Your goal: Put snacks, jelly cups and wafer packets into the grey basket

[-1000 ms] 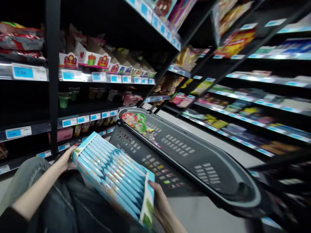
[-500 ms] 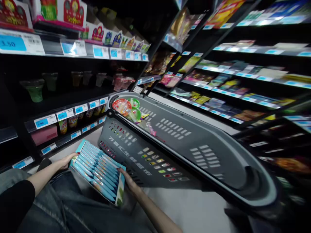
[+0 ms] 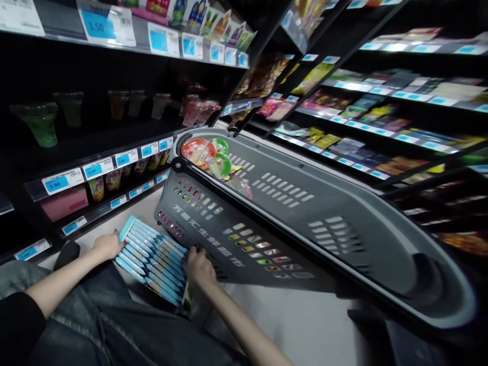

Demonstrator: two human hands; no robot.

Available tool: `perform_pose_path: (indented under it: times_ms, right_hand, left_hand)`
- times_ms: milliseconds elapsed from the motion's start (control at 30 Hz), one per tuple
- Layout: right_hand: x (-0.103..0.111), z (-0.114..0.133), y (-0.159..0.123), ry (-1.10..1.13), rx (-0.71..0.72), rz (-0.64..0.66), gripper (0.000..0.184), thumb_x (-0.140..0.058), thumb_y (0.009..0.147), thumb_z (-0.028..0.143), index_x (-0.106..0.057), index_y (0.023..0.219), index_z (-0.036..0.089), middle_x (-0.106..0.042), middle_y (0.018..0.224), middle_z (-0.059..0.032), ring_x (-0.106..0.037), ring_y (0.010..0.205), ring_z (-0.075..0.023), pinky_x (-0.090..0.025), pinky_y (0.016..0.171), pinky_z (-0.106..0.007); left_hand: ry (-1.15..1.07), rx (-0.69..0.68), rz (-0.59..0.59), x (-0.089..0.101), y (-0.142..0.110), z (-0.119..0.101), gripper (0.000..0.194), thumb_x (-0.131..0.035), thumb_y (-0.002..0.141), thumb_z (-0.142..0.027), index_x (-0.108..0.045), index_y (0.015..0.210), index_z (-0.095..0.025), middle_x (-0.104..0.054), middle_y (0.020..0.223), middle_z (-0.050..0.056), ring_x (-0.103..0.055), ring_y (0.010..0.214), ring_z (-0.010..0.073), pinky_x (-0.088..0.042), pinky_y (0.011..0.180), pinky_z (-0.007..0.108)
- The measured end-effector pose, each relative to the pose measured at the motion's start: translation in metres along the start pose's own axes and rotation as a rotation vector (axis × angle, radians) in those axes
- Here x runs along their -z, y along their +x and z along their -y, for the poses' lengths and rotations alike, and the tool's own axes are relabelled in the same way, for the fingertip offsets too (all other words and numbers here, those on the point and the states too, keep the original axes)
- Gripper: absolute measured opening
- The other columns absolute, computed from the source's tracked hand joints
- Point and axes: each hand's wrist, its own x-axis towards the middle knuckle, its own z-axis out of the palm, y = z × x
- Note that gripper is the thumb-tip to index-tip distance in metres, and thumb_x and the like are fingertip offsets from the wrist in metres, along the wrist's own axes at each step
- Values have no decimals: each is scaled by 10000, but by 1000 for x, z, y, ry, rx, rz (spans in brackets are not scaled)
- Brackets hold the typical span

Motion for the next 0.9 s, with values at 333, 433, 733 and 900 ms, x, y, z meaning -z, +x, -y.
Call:
perform_pose_path:
  times_ms: [333,433,733,900]
  right_hand:
    - [19,26,36,-191,391,77,281,-352,909,167,-550,1100,107,-572,1123,-177,-541,1054,-222,-425,839,-266]
    - [20,31,38,-218,432,103,256,-347,916,140,-576,1031,122,-603,1061,-132,-565,1008,-195,-442,828,-277]
    - [60,63,38,-125,320,28,150,-469,869,179,-574,927,89,-634,907,-161,-639,808,-226,-475,693,-309]
    - [116,50,-6,460,120,-185,177,-440,864,310,-511,841,150,-609,753,-71,-624,726,-207,-486,656,-307]
  left_hand:
    - [267,-220,-105,29,-65,-34,418,-490,782,-426,-583,1124,-205,-657,1094,156,-569,1037,361,-391,863,444]
    - [260,-244,-136,28,-71,-38,397,-499,771,-403,-600,1098,-203,-651,1106,157,-562,1038,368,-379,873,452]
    - [63,-262,-133,34,-70,-37,322,-548,738,-362,-636,1008,-210,-672,1057,130,-566,1029,349,-360,912,440]
    - [-231,-309,32,34,-67,-38,415,-560,732,-370,-572,1103,-183,-672,1049,112,-620,942,271,-459,822,353]
